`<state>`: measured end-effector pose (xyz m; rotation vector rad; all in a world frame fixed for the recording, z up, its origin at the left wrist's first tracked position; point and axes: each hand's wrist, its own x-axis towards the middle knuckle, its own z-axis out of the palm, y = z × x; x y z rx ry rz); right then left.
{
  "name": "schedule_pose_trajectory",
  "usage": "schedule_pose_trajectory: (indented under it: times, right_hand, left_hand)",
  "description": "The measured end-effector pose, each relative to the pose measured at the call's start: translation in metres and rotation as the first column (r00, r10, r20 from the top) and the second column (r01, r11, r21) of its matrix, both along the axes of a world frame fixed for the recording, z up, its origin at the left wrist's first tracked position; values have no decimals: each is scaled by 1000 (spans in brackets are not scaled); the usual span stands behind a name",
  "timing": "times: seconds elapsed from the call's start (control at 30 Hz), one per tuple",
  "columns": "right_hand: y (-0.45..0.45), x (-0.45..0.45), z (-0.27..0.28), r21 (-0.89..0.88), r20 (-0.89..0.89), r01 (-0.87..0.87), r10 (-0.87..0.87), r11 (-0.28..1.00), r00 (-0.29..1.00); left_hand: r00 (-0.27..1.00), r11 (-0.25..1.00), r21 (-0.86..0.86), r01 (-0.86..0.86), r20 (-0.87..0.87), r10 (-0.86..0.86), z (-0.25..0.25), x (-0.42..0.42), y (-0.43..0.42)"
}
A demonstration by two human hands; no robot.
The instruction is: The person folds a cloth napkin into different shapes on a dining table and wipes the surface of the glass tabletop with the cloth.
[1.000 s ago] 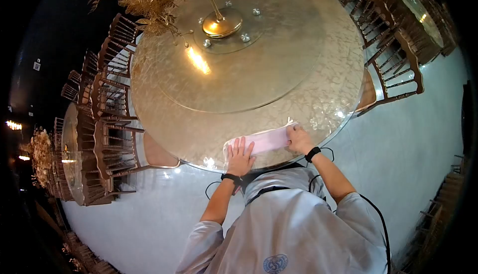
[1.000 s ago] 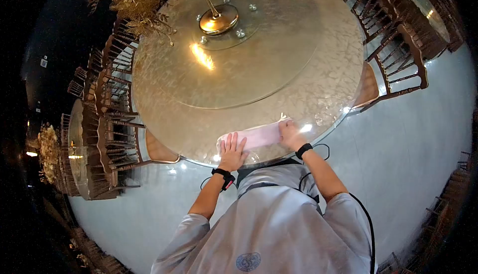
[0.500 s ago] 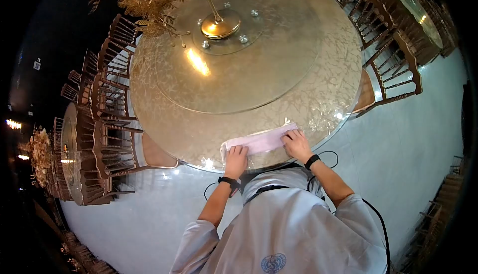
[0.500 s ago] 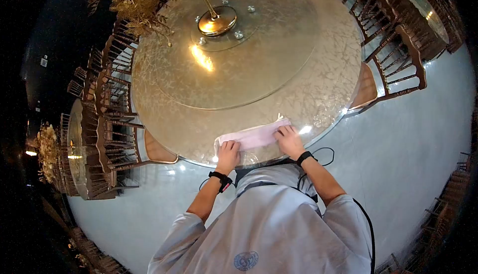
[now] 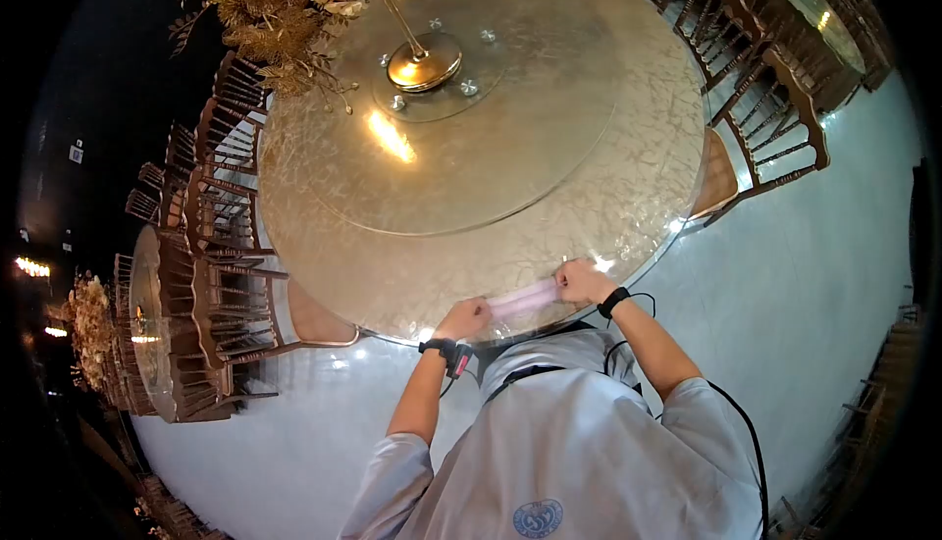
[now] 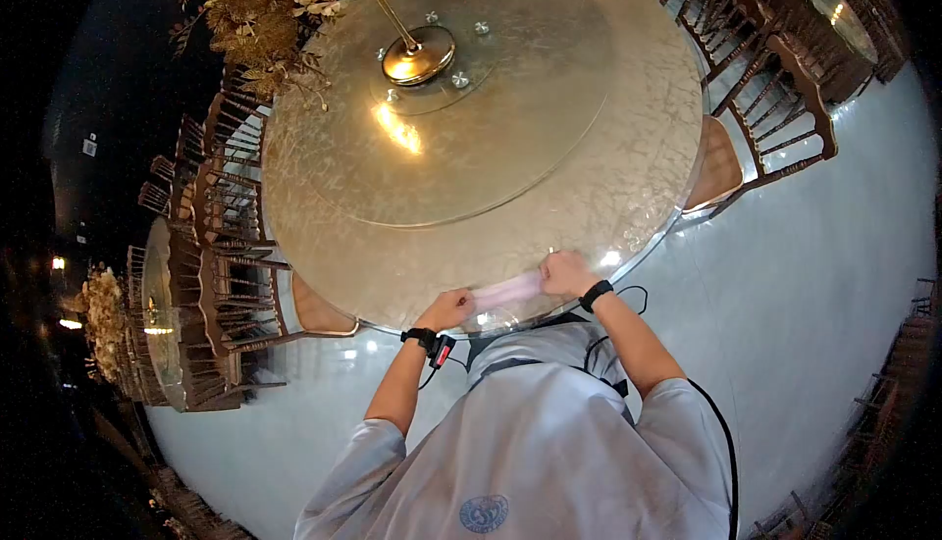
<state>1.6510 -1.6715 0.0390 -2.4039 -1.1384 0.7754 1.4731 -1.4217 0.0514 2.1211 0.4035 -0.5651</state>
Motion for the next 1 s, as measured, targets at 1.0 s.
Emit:
schedule_pose_trajectory:
  times: [1.0]
  right_hand:
    - [12,-40,6,220,537,-19,-105,975,837]
  left_hand:
    - [851,778,623,-80,449,-272,-11,-17,-32]
